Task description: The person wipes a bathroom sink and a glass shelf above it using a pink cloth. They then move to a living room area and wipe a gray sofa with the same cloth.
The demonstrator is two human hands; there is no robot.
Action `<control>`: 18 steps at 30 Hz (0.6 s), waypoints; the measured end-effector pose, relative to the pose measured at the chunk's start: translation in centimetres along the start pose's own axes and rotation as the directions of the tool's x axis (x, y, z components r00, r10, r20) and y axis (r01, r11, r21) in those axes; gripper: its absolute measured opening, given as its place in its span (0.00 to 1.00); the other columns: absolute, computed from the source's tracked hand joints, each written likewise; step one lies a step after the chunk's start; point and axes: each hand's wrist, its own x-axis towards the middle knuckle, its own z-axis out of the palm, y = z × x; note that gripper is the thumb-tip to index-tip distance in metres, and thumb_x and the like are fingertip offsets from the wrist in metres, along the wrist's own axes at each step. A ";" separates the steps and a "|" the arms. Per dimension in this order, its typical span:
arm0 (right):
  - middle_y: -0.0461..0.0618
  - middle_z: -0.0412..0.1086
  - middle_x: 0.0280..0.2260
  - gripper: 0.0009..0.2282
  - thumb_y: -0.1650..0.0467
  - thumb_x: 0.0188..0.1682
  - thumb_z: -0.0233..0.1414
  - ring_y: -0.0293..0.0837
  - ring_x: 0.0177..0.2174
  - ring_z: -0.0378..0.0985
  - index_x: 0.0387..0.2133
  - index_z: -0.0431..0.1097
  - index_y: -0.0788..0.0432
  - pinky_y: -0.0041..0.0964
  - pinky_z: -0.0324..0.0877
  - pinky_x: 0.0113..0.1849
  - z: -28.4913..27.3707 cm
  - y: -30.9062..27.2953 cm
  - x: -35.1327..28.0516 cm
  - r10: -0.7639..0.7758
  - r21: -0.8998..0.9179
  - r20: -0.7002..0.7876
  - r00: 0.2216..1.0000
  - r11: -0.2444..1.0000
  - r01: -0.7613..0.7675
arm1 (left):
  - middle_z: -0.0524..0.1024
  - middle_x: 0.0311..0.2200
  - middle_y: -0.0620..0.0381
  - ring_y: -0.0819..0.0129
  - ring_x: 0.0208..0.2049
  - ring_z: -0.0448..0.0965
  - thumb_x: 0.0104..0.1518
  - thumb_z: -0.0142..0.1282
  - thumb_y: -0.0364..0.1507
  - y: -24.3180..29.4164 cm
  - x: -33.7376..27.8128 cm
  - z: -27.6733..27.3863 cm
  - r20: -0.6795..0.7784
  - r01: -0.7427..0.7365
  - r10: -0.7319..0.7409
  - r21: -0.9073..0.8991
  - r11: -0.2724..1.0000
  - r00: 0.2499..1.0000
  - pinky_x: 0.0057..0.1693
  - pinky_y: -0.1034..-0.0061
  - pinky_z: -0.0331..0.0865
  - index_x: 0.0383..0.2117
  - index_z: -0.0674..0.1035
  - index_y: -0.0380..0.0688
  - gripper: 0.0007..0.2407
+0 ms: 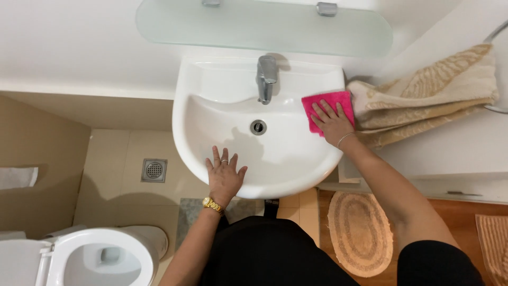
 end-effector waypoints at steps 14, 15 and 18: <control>0.53 0.75 0.49 0.17 0.59 0.50 0.47 0.59 0.53 0.73 0.53 0.71 0.36 0.56 0.70 0.50 -4.4 -14.1 -2.2 -0.191 0.553 0.260 0.946 0.833 0.016 | 0.62 0.68 0.50 0.46 0.74 0.44 0.66 0.37 0.50 -0.7 0.2 0.8 -0.159 -0.060 0.033 -0.174 0.983 0.987 0.70 0.46 0.46 0.66 0.67 0.53 0.26; 0.59 0.77 0.45 0.17 0.59 0.51 0.44 0.61 0.49 0.79 0.53 0.71 0.31 0.55 0.74 0.47 -6.6 -15.9 -3.4 -0.220 0.639 0.266 0.938 0.769 -0.001 | 0.66 0.66 0.50 0.45 0.72 0.48 0.67 0.38 0.49 -0.8 0.3 1.4 -0.270 -0.121 0.054 -0.238 0.964 0.961 0.69 0.45 0.50 0.65 0.69 0.53 0.25; 0.71 0.74 0.46 0.18 0.67 0.54 0.42 0.71 0.50 0.75 0.57 0.67 0.52 0.62 0.69 0.49 -16.2 -15.7 -6.8 -0.344 0.927 0.076 0.936 0.369 0.060 | 0.70 0.62 0.52 0.42 0.71 0.52 0.68 0.39 0.45 -2.2 -0.2 1.1 -0.377 -0.285 0.080 -0.527 0.801 0.923 0.68 0.42 0.51 0.64 0.70 0.53 0.22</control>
